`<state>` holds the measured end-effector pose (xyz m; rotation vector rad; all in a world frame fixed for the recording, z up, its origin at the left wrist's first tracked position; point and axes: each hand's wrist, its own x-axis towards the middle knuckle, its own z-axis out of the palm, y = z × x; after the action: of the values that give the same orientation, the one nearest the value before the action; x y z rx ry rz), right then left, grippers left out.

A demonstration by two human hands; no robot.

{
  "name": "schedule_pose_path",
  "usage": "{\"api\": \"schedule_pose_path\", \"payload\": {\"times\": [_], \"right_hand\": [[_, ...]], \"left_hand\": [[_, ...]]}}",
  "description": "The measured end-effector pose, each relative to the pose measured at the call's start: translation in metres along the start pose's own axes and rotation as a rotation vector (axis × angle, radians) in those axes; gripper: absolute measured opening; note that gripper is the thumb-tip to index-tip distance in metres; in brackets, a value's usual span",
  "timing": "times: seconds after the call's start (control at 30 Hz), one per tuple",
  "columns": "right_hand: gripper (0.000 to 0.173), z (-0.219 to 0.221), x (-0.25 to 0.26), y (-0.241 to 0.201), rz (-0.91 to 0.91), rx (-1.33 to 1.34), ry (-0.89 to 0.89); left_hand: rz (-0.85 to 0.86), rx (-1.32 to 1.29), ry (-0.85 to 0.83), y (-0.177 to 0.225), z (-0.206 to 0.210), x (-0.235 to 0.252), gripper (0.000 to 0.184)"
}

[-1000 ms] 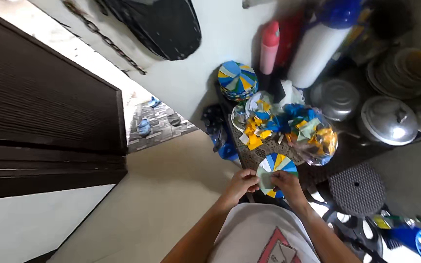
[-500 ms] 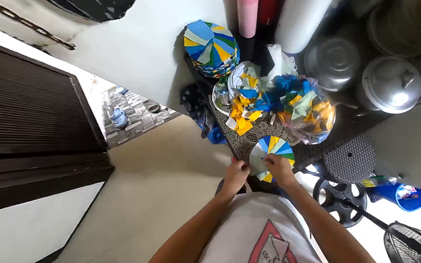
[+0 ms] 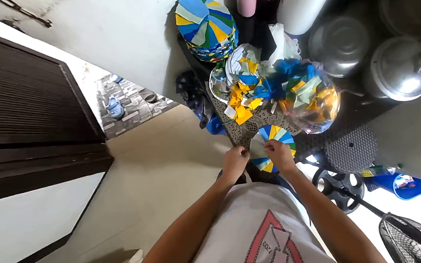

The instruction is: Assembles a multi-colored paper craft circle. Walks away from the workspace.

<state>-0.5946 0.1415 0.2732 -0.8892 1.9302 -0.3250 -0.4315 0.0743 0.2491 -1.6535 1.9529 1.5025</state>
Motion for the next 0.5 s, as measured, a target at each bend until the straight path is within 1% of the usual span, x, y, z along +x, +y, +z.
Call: {"api": "schedule_pose_path", "payload": {"times": [0.23,0.5], "right_hand": [[0.023,0.0,0.004,-0.001,0.006,-0.012,0.012],[0.022,0.0,0.006,0.0,0.003,-0.024,0.027]], "left_hand": [[0.01,-0.024,0.018,-0.003,0.0,0.002,0.024],[-0.028,-0.186,-0.003,-0.013,-0.007,-0.003,0.026]]}}
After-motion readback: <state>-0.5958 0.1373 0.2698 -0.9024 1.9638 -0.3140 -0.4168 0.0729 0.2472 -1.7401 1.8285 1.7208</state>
